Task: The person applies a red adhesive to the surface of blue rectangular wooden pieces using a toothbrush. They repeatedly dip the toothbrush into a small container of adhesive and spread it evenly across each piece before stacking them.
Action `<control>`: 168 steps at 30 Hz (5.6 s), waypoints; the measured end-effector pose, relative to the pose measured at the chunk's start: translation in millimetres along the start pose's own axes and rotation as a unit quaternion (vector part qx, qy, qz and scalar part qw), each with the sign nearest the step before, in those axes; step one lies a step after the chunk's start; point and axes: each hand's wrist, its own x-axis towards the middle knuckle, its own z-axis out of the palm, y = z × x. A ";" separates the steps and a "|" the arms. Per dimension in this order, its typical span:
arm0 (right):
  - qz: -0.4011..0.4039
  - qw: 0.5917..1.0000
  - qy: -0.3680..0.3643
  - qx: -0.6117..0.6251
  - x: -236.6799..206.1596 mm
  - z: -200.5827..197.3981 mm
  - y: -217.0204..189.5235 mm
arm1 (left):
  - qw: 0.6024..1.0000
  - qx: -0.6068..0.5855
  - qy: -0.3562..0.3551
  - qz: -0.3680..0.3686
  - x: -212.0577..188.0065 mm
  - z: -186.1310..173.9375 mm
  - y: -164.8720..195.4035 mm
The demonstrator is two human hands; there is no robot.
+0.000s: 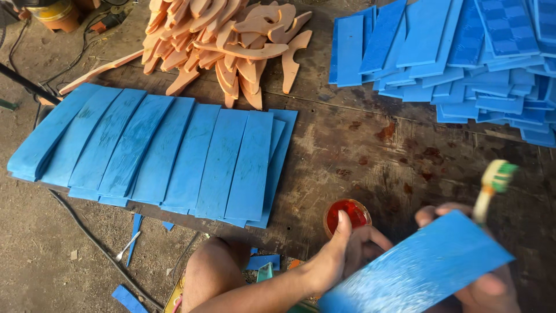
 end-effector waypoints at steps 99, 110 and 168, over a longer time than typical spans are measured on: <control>0.064 0.914 0.274 -0.291 9.2 -57.9 -51.1 | 0.581 0.665 0.466 -0.056 283.7 -153.9 236.4; 0.180 0.696 0.126 -0.684 19.6 50.9 -51.5 | 0.945 0.094 0.235 0.207 45.6 -62.8 177.8; 0.299 0.885 0.211 -0.288 -8.7 51.1 24.0 | 0.931 -0.025 0.339 0.136 12.1 -26.7 -45.9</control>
